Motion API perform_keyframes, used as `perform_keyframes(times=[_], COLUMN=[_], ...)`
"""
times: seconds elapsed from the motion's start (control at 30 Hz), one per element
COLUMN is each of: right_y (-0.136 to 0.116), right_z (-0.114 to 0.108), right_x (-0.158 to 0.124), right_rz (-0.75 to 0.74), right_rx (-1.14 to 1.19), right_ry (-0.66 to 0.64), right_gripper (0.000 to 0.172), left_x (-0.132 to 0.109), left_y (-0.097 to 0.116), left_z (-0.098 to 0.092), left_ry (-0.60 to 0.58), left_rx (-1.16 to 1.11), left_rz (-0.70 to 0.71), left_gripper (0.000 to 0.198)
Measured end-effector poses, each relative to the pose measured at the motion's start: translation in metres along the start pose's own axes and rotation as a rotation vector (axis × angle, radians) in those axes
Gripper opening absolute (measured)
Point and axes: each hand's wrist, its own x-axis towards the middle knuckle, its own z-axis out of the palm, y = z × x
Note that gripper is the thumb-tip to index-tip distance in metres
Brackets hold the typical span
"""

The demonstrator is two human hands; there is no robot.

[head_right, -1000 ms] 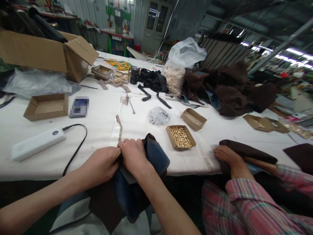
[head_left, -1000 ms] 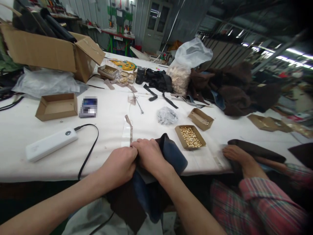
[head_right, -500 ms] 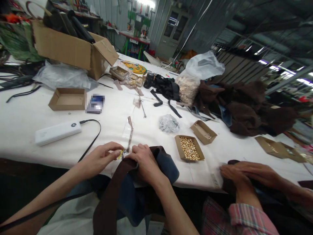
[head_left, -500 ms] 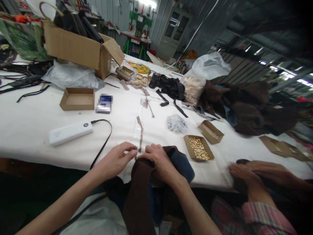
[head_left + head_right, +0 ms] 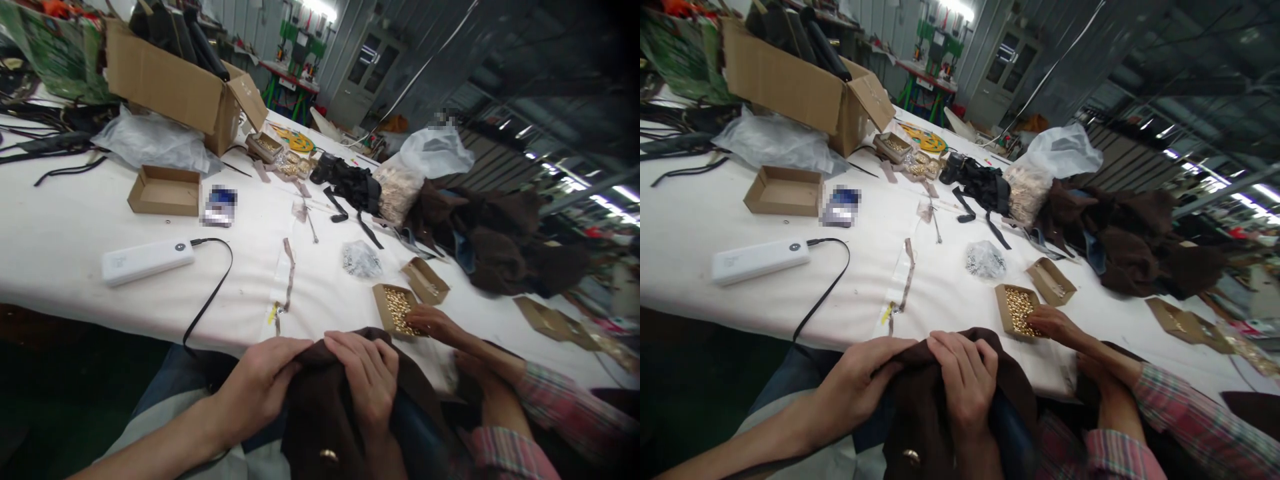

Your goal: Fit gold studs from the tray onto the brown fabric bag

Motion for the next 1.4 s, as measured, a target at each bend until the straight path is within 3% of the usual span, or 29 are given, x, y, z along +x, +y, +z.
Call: perform_keyframes(times=[0.13, 0.33, 0.4, 0.5, 0.6, 0.67, 0.77, 0.83, 1.0, 1.1, 1.2, 1.4], right_y=[-0.016, -0.022, -0.021, -0.018, -0.017, -0.017, -0.020, -0.023, -0.029, -0.027, -0.021, -0.021], right_z=[-0.012, -0.022, -0.026, -0.029, -0.029, -0.027, -0.023, -0.022, -0.032, -0.041, -0.045, -0.040], right_x=[-0.010, -0.025, -0.027, -0.027, -0.025, -0.026, -0.032, -0.037, -0.036, -0.028, -0.026, -0.038], right_rz=[0.014, -0.025, -0.052, -0.072, -0.081, -0.078, -0.044, -0.021, 0.007, -0.012, -0.062, -0.004], right_rx=[-0.051, -0.121, -0.104, -0.126, -0.162, -0.174, -0.193, -0.190, -0.192, -0.172, -0.011, 0.013], right_ry=[0.097, 0.166, 0.176, 0.183, 0.173, 0.171, 0.198, 0.223, 0.257, 0.199, 0.110, 0.153], right_gripper=[0.022, 0.025, 0.021, 0.019, 0.019, 0.019, 0.018, 0.016, 0.014, 0.019, 0.022, 0.020], left_x=[-0.002, -0.001, -0.002, 0.000, 0.007, 0.015, 0.025, 0.029, 0.031, 0.031, 0.030, 0.031], left_y=[0.001, 0.013, 0.018, 0.022, 0.021, 0.019, 0.014, 0.013, 0.017, 0.019, 0.020, 0.018], left_z=[0.007, 0.010, 0.013, 0.012, 0.005, -0.001, -0.003, -0.002, 0.001, 0.002, 0.004, 0.004], left_ry=[0.089, 0.163, 0.192, 0.170, -0.011, -0.181, -0.292, -0.257, -0.242, -0.203, -0.171, -0.143], left_rx=[0.263, 0.467, 0.447, 0.326, 0.243, 0.230, 0.204, 0.197, 0.336, 0.458, 0.505, 0.575], left_rz=[0.270, 0.476, 0.481, 0.284, 0.092, 0.118, 0.155, 0.176, 0.360, 0.469, 0.540, 0.603], left_gripper=[0.038, 0.037, 0.039, 0.031, 0.043, 0.065, 0.061, 0.052, 0.051, 0.038, 0.024, 0.022])
